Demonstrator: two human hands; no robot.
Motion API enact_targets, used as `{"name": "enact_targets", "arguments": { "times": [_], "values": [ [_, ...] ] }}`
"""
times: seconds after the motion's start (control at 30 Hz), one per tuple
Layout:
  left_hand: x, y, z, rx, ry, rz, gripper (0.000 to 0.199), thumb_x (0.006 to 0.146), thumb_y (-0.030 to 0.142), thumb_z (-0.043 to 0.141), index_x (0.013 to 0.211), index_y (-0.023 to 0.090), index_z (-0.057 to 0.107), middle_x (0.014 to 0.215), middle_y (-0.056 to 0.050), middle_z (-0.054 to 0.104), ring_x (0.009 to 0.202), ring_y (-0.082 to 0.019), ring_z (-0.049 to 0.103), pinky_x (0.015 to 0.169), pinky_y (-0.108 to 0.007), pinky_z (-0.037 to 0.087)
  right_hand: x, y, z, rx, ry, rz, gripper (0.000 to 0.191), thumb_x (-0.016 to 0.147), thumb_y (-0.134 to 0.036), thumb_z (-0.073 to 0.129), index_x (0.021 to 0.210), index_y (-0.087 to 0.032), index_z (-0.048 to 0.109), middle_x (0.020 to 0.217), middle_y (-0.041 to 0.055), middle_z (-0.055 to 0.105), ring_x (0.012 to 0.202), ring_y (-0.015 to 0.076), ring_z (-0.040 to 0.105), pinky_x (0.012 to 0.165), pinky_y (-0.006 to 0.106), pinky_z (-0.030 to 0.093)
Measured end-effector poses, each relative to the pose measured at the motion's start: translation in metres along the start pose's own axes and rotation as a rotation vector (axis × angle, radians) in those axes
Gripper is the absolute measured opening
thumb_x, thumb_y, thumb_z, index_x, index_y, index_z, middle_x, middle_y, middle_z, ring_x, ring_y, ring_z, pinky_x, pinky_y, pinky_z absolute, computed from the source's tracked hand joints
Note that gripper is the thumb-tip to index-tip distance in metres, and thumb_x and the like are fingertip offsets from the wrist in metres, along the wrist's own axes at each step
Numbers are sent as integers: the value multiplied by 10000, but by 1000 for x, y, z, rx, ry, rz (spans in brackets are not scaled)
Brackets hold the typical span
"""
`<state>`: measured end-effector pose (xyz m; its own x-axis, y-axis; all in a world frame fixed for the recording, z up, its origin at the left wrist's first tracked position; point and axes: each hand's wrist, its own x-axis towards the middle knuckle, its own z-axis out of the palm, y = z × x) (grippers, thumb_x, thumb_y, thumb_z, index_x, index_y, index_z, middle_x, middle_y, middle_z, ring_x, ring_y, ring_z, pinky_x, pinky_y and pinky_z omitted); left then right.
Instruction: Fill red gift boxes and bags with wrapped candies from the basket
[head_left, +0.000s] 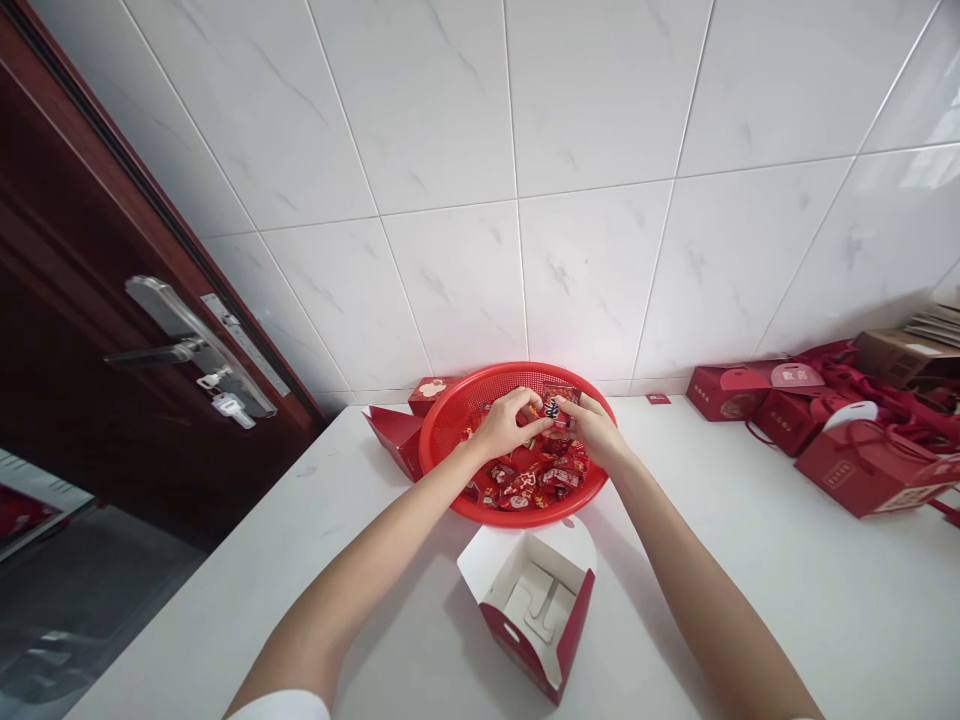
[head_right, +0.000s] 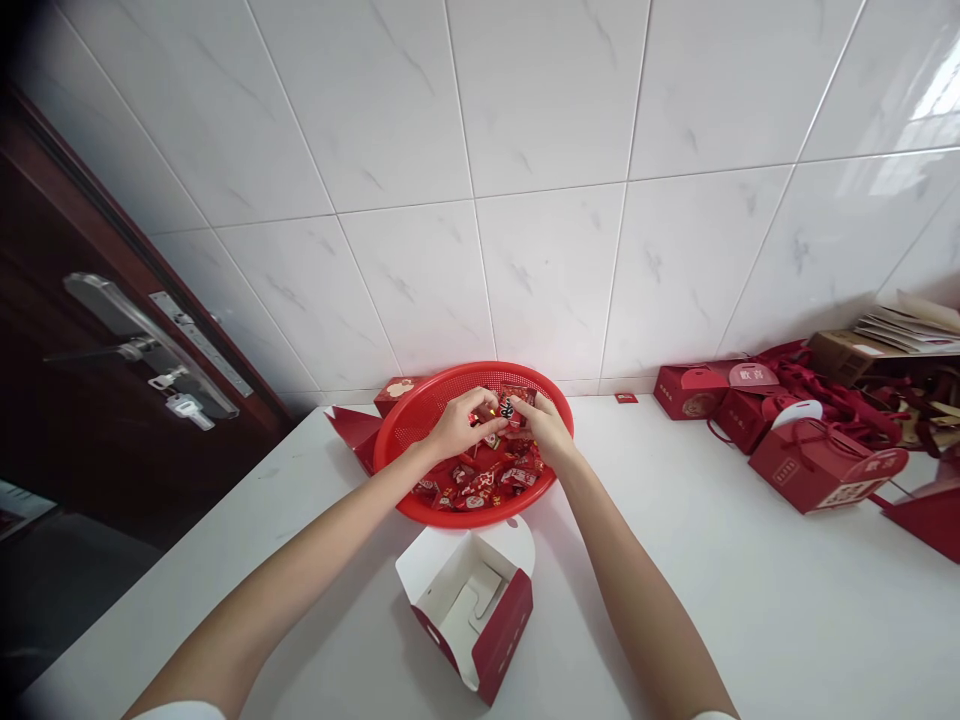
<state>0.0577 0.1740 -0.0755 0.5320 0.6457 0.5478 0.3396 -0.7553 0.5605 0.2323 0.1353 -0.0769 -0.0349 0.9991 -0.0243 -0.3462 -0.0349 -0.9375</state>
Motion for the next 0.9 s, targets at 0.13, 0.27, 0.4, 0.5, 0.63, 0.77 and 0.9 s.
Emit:
{"name": "enact_targets", "arguments": {
  "times": [0.13, 0.27, 0.4, 0.5, 0.63, 0.77, 0.9],
  "values": [
    [-2, 5, 0, 12, -36, -48, 283, 838, 360, 707, 1043, 215, 576, 995, -22, 683, 706, -144, 650, 716, -282, 540, -5, -3, 3, -16, -10, 4, 301, 680, -410, 819, 885, -223, 705, 923, 23, 756, 839, 212, 710, 673, 316, 605],
    [0, 3, -2, 48, -81, -136, 436, 860, 329, 658, 1264, 227, 528, 1079, -45, 703, 788, -169, 688, 766, -299, 562, -6, -4, 4, -8, 8, -59, 350, 661, -427, 830, 917, -219, 712, 964, 35, 763, 884, 233, 714, 660, 315, 606],
    [7, -11, -7, 297, -125, -386, 363, 945, 198, 447, 1287, 199, 567, 1248, -91, 677, 1154, -208, 649, 1001, -332, 510, -1, -2, 3, 128, 147, -92, 323, 656, -427, 828, 869, -228, 690, 895, 22, 770, 855, 235, 729, 679, 339, 618],
    [6, -29, -9, 399, -255, -479, 407, 877, 189, 539, 1277, 188, 616, 1403, -138, 596, 1339, -297, 530, 1124, -432, 412, 1, -3, 2, 185, 128, -79, 329, 628, -401, 845, 845, -221, 676, 811, 19, 765, 793, 239, 740, 662, 351, 620],
    [1, -47, -3, 458, -478, -544, 810, 667, 309, 791, 1426, 246, 513, 1586, -155, 396, 1475, -407, 323, 1164, -566, 312, 0, -4, 2, 205, 101, -93, 348, 595, -373, 865, 842, -216, 675, 783, 19, 767, 751, 241, 746, 613, 332, 610],
    [0, -46, 2, 473, -581, -500, 821, 573, 301, 841, 1349, 280, 576, 1504, -131, 513, 1435, -416, 380, 1131, -557, 348, -1, -6, 1, 214, 114, -90, 330, 600, -358, 865, 825, -215, 670, 747, 24, 759, 715, 238, 745, 570, 306, 587],
    [0, -32, 3, 420, -605, -397, 424, 640, 202, 762, 1058, 248, 710, 1106, -82, 738, 1130, -347, 643, 992, -417, 479, -1, -6, 1, 219, 91, -76, 326, 613, -365, 860, 828, -222, 662, 766, 29, 760, 705, 235, 744, 572, 313, 586]
  ]
}}
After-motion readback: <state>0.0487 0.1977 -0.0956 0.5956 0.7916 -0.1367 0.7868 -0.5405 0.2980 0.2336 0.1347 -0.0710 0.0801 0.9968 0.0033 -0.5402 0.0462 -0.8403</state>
